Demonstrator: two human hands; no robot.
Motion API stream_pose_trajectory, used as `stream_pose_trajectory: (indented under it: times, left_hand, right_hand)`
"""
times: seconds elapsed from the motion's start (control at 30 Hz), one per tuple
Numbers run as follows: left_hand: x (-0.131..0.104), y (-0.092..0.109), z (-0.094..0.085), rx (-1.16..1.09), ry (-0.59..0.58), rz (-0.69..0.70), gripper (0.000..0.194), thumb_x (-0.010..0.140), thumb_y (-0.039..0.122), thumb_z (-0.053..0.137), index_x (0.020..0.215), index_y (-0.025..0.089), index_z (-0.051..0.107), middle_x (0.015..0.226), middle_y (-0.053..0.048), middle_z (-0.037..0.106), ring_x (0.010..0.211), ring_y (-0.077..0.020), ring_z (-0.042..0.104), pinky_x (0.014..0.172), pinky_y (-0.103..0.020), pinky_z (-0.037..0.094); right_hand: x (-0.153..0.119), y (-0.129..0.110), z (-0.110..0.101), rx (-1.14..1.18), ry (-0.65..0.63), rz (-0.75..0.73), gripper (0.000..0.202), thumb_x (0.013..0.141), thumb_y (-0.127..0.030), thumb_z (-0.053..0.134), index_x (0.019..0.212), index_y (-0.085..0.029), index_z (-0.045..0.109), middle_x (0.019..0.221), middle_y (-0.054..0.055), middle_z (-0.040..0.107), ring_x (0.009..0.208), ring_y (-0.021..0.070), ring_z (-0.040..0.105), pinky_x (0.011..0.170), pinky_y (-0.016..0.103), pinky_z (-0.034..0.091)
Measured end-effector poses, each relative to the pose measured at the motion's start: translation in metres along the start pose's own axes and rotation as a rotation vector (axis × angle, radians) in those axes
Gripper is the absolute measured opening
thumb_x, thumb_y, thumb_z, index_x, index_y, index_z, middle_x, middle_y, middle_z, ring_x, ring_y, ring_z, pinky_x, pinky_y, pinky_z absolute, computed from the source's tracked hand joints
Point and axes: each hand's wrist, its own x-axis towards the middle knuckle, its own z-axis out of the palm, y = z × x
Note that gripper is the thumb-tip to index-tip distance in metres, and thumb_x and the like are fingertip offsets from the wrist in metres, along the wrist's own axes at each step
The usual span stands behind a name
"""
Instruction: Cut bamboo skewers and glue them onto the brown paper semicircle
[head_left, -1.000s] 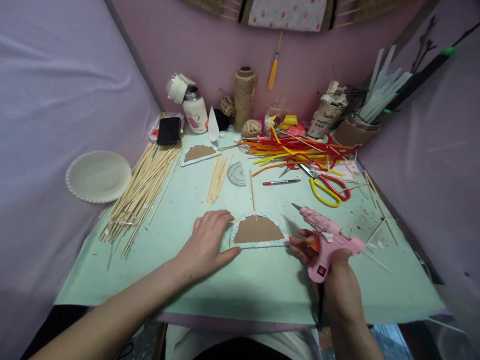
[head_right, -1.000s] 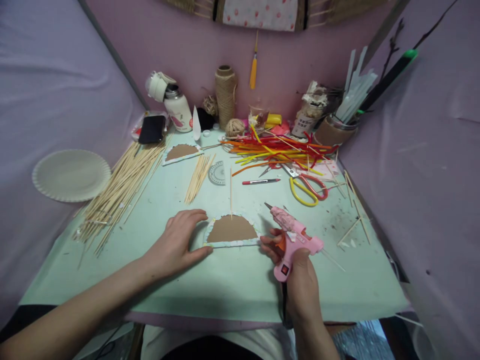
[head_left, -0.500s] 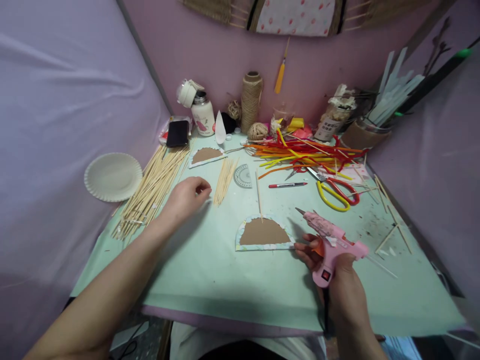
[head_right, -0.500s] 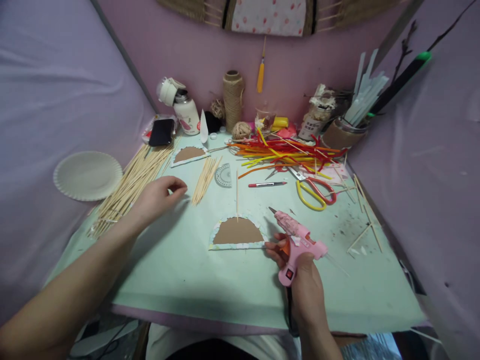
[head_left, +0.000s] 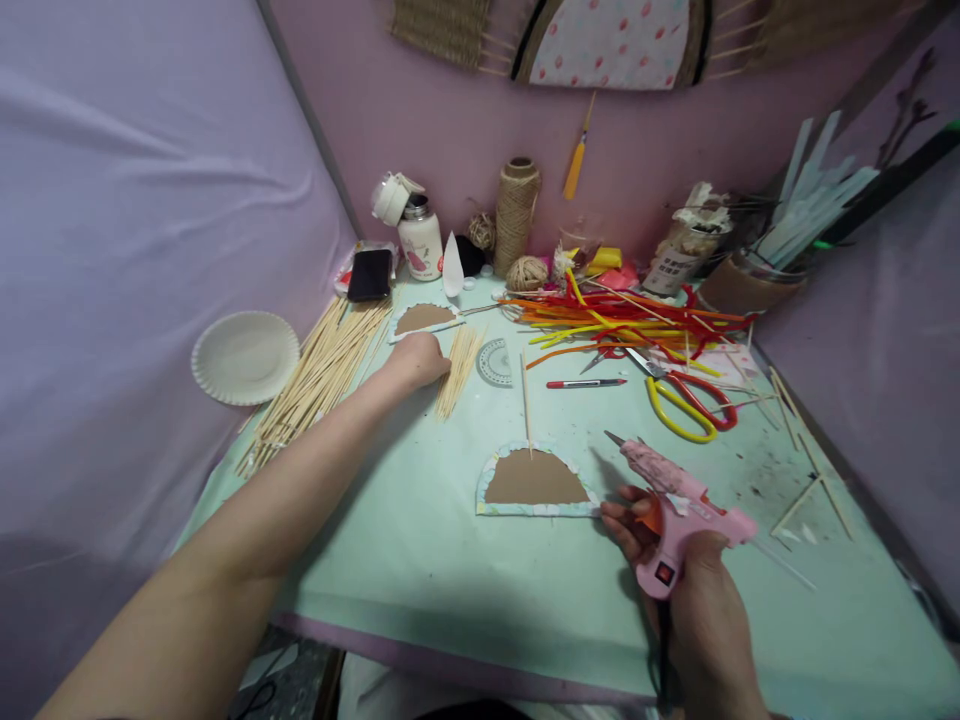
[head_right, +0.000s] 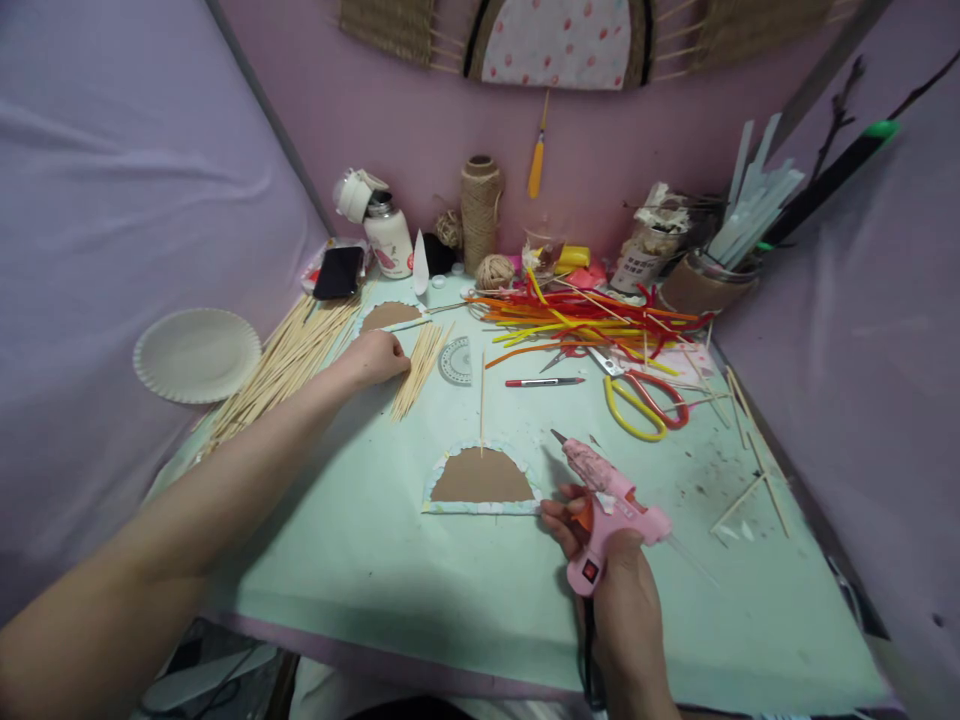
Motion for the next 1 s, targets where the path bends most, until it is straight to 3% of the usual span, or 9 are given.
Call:
stream_pose_trajectory:
  times: [0.17,0.43,0.57,0.73,0.87,1.0]
  left_hand:
    - [0.003,-0.001,0.001,0.038,0.004,0.020,0.014,0.072,0.025,0.062,0.075,0.016,0.071,0.080,-0.012,0.070,0.081,-0.0253,0.064,0.068,-0.032,0.048]
    - [0.009,-0.006,0.007,0.066,0.031,0.096,0.018,0.071,0.019,0.059,0.086,0.016,0.069,0.083,-0.012,0.068,0.085,-0.0263,0.062,0.071,-0.032,0.047]
    - [0.006,-0.021,0.000,0.007,-0.006,0.294,0.026,0.074,0.014,0.055,0.094,0.020,0.069,0.096,-0.008,0.065,0.090,-0.0220,0.059,0.080,-0.031,0.046]
    - [0.010,-0.047,-0.003,-0.150,-0.126,0.659,0.014,0.075,0.024,0.059,0.080,0.021,0.071,0.100,-0.007,0.059,0.091,-0.0177,0.056,0.086,-0.029,0.045]
    - [0.015,-0.058,0.002,-0.173,-0.139,0.702,0.014,0.078,0.028,0.058,0.076,0.021,0.070,0.094,-0.006,0.058,0.087,-0.0170,0.054,0.087,-0.030,0.044]
    - [0.010,-0.059,0.000,-0.141,-0.118,0.739,0.016,0.080,0.027,0.055,0.075,0.022,0.069,0.097,-0.007,0.056,0.098,-0.0206,0.048,0.094,-0.033,0.039]
  right_hand:
    - [0.002,0.003,-0.002,-0.006,-0.018,-0.026,0.061,0.075,-0.075,0.055,0.087,-0.017,0.068,0.100,0.010,0.072,0.085,0.0223,0.073,0.076,0.033,0.061]
    - [0.003,0.004,-0.004,0.031,-0.007,0.000,0.059,0.078,-0.072,0.055,0.093,-0.017,0.068,0.106,0.009,0.071,0.088,0.0206,0.072,0.079,0.030,0.061]
    - [0.001,-0.001,-0.001,-0.005,-0.011,-0.023,0.058,0.079,-0.072,0.054,0.089,-0.016,0.067,0.103,0.012,0.072,0.089,0.0240,0.072,0.073,0.032,0.062]
    - [0.000,-0.003,0.002,-0.045,-0.010,-0.023,0.059,0.079,-0.071,0.055,0.095,-0.016,0.068,0.096,0.013,0.074,0.092,0.0283,0.072,0.067,0.035,0.063]
    - [0.001,0.000,0.001,-0.009,-0.008,-0.040,0.060,0.075,-0.074,0.057,0.086,-0.016,0.068,0.101,0.012,0.073,0.086,0.0241,0.073,0.071,0.033,0.062]
    - [0.001,0.001,0.000,0.031,-0.033,-0.059,0.058,0.073,-0.072,0.060,0.087,-0.017,0.070,0.105,0.008,0.071,0.086,0.0203,0.072,0.077,0.030,0.061]
